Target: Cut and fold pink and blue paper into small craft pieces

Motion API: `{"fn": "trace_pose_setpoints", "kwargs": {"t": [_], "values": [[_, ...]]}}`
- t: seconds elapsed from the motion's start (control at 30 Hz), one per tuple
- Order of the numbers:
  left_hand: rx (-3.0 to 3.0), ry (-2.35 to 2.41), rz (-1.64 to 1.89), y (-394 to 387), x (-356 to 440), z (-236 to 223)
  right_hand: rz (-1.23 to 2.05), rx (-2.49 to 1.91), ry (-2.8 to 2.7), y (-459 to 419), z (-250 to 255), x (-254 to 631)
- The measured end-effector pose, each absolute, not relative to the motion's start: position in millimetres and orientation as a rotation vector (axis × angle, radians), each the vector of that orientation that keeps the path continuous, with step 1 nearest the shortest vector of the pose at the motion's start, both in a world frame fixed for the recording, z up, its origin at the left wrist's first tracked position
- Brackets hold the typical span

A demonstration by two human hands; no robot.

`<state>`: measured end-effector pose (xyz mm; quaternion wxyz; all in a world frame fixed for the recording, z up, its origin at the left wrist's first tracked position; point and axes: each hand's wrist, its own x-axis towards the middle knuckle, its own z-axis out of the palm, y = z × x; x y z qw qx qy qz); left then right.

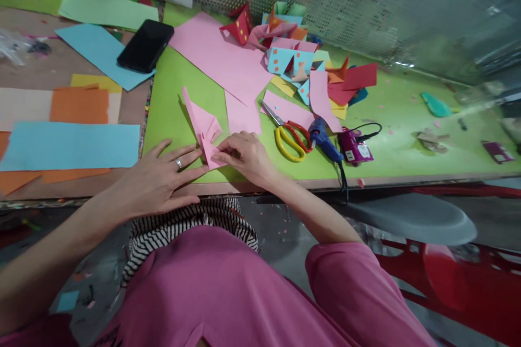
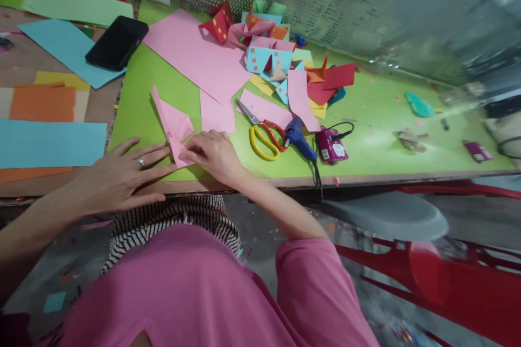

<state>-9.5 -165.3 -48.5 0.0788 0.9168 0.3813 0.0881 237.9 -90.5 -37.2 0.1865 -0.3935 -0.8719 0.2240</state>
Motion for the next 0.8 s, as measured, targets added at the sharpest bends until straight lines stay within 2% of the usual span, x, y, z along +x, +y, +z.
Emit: {"fn": "trace_pose_setpoints", "kwargs": {"t": [0.6, 0.8], "values": [[2.581, 1.169, 0.454, -165.5, -12.1, -51.7, 0.625, -0.862, -2.510, -93.1, -36.5, 243.2], [2.566, 1.188, 0.544, -173.3, -9.7, -46.0, 0.318, -0.582, -2.591, -108.6, -36.4, 251.8]]}}
